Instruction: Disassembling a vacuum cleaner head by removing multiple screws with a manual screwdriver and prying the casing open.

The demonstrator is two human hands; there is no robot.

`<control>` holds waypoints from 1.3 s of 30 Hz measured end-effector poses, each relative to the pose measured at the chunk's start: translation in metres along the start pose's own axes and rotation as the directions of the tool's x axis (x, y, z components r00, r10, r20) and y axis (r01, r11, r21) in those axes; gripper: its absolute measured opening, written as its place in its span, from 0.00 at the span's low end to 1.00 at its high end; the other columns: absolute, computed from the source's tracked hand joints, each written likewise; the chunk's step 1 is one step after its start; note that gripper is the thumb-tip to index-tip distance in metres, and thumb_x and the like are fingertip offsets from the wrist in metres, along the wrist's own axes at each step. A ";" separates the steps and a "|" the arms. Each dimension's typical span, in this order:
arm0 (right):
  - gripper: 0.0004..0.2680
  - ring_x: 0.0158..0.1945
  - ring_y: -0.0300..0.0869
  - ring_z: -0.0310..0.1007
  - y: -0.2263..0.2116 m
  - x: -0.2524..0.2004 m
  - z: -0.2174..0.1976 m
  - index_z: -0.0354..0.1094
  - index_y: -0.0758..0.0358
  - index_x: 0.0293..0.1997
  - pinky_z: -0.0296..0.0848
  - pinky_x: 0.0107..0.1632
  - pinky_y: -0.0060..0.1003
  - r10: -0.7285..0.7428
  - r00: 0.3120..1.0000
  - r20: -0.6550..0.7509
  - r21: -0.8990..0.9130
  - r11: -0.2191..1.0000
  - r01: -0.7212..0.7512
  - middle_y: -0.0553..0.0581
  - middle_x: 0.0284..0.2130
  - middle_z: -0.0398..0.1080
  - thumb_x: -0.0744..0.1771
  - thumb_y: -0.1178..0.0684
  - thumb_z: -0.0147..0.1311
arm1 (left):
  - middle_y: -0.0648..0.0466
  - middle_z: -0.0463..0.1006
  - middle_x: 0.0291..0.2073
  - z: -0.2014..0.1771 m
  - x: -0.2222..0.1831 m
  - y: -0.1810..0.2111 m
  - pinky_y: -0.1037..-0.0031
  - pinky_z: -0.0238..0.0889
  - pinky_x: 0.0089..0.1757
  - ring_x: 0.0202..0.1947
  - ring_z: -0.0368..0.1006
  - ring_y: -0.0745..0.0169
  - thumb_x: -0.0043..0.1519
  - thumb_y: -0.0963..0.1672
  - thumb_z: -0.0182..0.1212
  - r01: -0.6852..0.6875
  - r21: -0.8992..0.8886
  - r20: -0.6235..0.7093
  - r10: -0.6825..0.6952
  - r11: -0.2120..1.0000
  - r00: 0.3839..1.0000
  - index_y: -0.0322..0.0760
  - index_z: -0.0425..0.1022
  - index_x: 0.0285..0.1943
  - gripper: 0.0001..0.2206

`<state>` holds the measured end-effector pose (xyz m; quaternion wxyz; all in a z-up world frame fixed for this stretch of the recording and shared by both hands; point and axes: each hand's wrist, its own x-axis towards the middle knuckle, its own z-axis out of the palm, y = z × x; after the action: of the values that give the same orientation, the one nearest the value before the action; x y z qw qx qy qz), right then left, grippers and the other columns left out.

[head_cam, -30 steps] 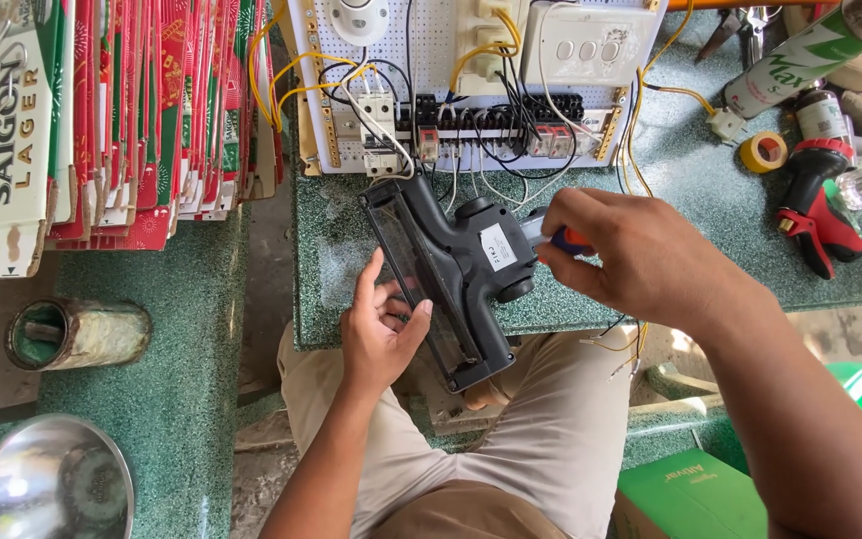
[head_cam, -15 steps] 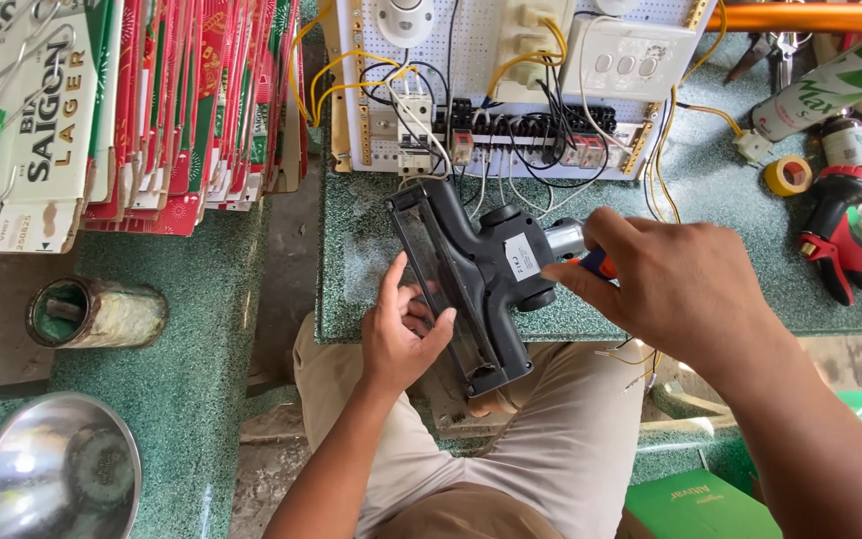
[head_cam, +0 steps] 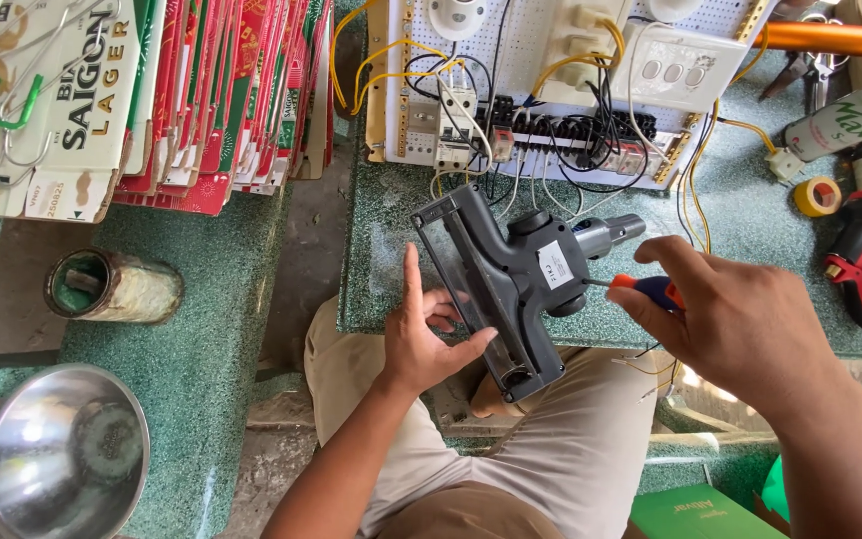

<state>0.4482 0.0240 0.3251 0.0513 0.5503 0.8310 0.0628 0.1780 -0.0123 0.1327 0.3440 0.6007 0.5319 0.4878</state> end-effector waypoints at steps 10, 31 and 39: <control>0.18 0.38 0.42 0.78 0.006 -0.006 0.005 0.69 0.52 0.46 0.69 0.28 0.43 -0.043 0.998 -0.047 0.045 0.998 0.045 0.45 0.34 0.76 0.65 0.29 0.52 | 0.61 0.87 0.35 -0.005 -0.003 0.000 0.78 0.77 0.31 0.26 0.82 0.68 0.48 0.62 0.70 -0.006 0.029 0.040 0.005 1.000 0.999 0.33 0.30 0.80 0.62; 0.16 0.35 0.49 0.72 0.008 0.023 -0.003 0.67 0.66 0.47 0.69 0.37 0.44 -0.011 0.997 -0.079 0.414 0.909 0.043 0.60 0.36 0.71 0.67 0.42 0.59 | 0.56 0.86 0.34 -0.010 0.005 0.005 0.80 0.77 0.31 0.25 0.80 0.69 0.50 0.60 0.70 0.098 -0.055 0.085 -0.093 0.994 0.992 0.31 0.30 0.80 0.60; 0.14 0.25 0.45 0.62 -0.001 0.031 -0.011 0.66 0.64 0.45 0.65 0.34 0.42 -0.124 0.979 -0.159 0.434 0.883 0.182 0.57 0.40 0.70 0.68 0.42 0.57 | 0.54 0.86 0.36 -0.014 0.007 0.005 0.81 0.77 0.33 0.26 0.79 0.70 0.51 0.54 0.74 0.190 -0.106 0.134 -0.176 0.976 0.975 0.36 0.28 0.81 0.59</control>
<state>0.4332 0.0520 0.3352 -0.1243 0.4748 0.8657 -0.0987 0.1661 -0.0075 0.1434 0.4549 0.5569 0.5328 0.4462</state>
